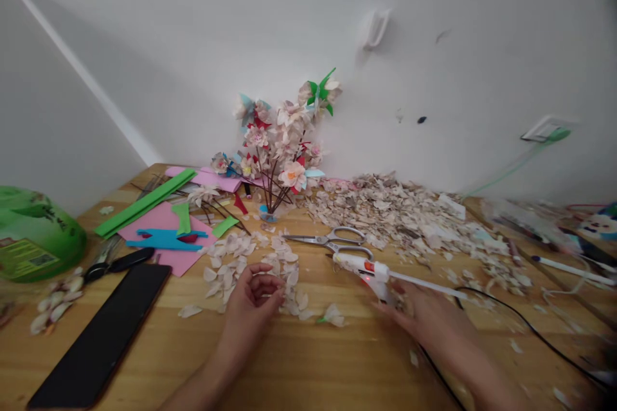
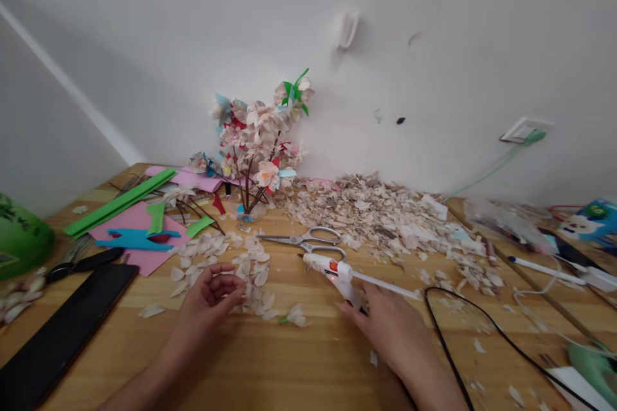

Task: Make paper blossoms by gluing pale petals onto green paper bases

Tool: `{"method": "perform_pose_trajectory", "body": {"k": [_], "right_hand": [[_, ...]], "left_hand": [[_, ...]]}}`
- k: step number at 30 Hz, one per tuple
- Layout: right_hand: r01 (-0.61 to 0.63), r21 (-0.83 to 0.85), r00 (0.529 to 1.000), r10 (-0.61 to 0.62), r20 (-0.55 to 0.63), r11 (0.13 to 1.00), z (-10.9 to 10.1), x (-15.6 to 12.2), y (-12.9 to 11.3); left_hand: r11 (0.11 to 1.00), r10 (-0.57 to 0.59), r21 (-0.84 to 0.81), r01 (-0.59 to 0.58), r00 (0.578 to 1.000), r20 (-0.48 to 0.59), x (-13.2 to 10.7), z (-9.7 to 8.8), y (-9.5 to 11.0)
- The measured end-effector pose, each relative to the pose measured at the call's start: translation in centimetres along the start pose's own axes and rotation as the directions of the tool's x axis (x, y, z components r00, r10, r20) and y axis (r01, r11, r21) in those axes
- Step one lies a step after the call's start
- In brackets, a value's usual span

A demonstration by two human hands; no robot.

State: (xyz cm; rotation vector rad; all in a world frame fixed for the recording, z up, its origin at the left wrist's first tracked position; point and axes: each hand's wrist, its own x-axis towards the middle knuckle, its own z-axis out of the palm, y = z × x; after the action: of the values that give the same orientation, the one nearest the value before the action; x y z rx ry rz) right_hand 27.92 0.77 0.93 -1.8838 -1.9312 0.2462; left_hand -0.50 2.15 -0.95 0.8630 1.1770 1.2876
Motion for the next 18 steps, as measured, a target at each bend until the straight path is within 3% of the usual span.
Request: {"method": "perform_pose_trajectory", "body": {"k": [2,4,7,10,15,18], "right_hand": [[0.014,-0.113,0.999,-0.008,0.048,0.993,-1.2,-1.2,-1.3],[0.098,-0.04,0.985,-0.091,0.147,0.994,-1.3,-2.0,-3.5],[0.156,0.1,0.935,-0.18,0.307,0.983,0.6,-2.6,-7.0],[0.183,0.064,0.906,-0.193,0.377,0.981,3.0,-2.8,-9.4],[0.251,-0.121,0.91,-0.191,0.368,0.96,4.3,-3.0,-10.0],[0.303,-0.111,0.914,-0.256,0.314,0.946,4.5,-3.2,-9.3]], "left_hand": [[1.0,0.008,-0.002,-0.008,1.0,0.0,0.1,-0.1,0.0],[1.0,0.02,-0.005,-0.02,1.0,0.006,0.1,-0.2,0.0],[0.999,0.032,-0.013,-0.031,0.999,0.022,0.0,-0.2,0.0],[0.999,0.037,-0.022,-0.036,0.999,0.029,-0.2,0.0,0.1],[0.999,0.034,-0.013,-0.034,0.999,0.024,-0.4,0.1,0.4],[0.999,0.034,-0.011,-0.034,0.999,0.028,-0.3,0.0,0.3]]}}
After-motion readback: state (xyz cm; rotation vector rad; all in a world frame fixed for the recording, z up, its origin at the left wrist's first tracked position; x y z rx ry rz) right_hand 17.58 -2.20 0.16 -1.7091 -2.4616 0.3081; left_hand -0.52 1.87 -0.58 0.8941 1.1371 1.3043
